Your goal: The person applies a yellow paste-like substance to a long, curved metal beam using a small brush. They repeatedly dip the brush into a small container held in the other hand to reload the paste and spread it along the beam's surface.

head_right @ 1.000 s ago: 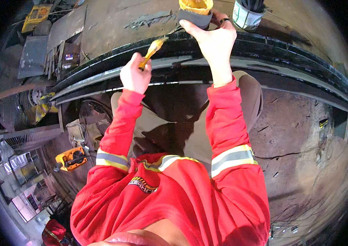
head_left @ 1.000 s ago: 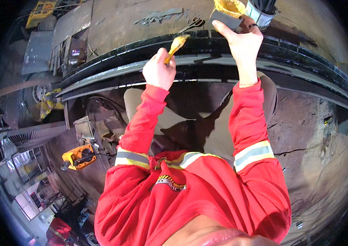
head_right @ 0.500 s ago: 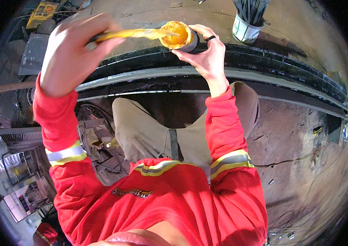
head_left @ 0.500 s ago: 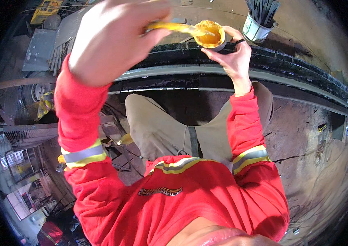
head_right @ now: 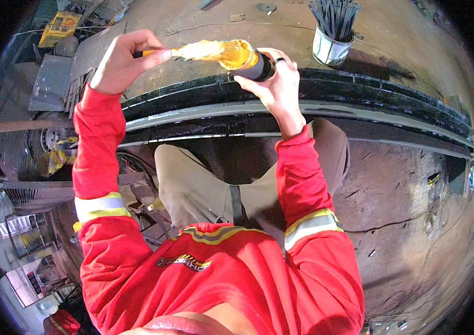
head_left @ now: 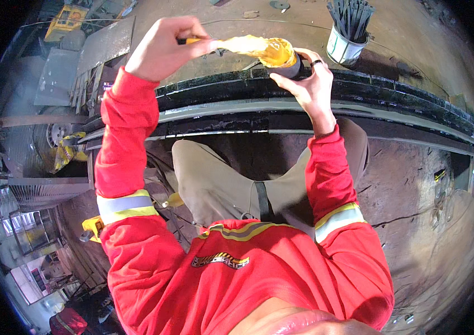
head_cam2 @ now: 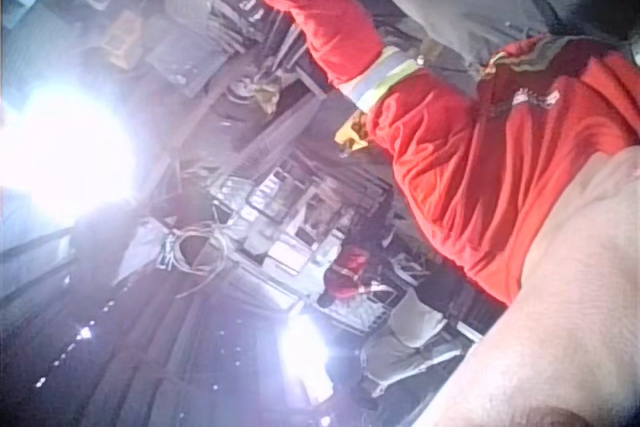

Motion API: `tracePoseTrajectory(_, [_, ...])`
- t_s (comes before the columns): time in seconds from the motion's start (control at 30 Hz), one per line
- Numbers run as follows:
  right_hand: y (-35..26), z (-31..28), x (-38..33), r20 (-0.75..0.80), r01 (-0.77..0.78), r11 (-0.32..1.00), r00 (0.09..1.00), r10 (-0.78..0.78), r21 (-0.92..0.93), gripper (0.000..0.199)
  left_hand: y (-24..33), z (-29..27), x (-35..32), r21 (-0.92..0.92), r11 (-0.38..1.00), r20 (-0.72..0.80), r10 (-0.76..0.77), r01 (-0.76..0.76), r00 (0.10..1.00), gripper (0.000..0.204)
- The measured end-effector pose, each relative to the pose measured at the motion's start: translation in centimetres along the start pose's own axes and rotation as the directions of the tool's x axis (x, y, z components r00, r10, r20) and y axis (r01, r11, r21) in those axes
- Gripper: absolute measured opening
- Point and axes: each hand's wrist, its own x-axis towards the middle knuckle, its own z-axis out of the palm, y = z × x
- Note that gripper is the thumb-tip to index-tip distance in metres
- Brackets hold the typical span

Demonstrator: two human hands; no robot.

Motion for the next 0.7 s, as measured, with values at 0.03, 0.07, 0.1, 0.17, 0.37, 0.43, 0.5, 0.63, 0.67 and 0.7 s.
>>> tracePoseTrajectory(0.03, [-0.1,0.0,0.0,0.002,-0.008,0.999,1.000,0.008,-0.035,0.058,-0.7,0.3,-0.4,-0.053,0.996,-0.004,-0.076,0.076,0.997,0.022])
tracePoseTrajectory(0.07, [-0.3,0.1,0.1,0.004,-0.016,0.998,1.000,0.016,-0.067,0.059,-1.1,1.1,-0.9,-0.146,0.978,-0.020,-0.156,0.151,0.988,0.022])
tracePoseTrajectory(0.1, [-0.5,0.4,0.0,0.012,-0.050,0.996,0.999,0.051,-0.076,0.061,-1.7,2.3,-1.8,-0.246,0.944,-0.030,-0.236,0.221,0.971,0.022])
tracePoseTrajectory(0.17, [0.0,0.4,-0.3,-0.001,-0.061,0.997,0.998,0.061,-0.043,0.061,-1.4,4.4,-2.5,-0.384,0.870,-0.022,-0.344,0.310,0.939,0.021])
tracePoseTrajectory(0.37, [0.2,0.4,-0.6,0.023,-0.073,0.995,0.997,0.075,-0.063,0.061,-2.2,8.7,-3.6,-0.813,0.440,0.169,-0.446,0.380,0.879,0.015])
tracePoseTrajectory(0.43, [-0.1,0.5,-0.5,0.053,-0.087,0.990,0.994,0.093,-0.112,0.060,-2.4,9.4,-4.2,-0.864,0.330,0.213,-0.446,0.381,0.870,0.013])
tracePoseTrajectory(0.5, [-0.3,0.5,-0.4,0.108,-0.108,0.971,0.985,0.133,-0.212,0.059,-2.3,10.0,-4.4,-0.915,0.237,0.207,-0.418,0.326,0.884,0.011])
tracePoseTrajectory(0.63, [0.1,0.8,-0.9,0.102,-0.070,0.976,0.991,0.093,-0.205,0.060,-2.3,9.1,-4.0,-0.984,0.076,0.128,-0.345,0.164,0.930,0.012])
tracePoseTrajectory(0.67, [0.1,0.7,-1.0,0.117,-0.098,0.978,0.986,0.121,-0.187,0.062,-2.6,8.6,-3.9,-0.984,0.085,0.119,-0.324,0.154,0.939,0.014])
tracePoseTrajectory(0.7, [0.2,0.7,-0.9,0.131,-0.126,0.978,0.980,0.149,-0.166,0.063,-2.6,8.2,-3.8,-0.989,0.091,0.083,-0.317,0.117,0.945,0.011])
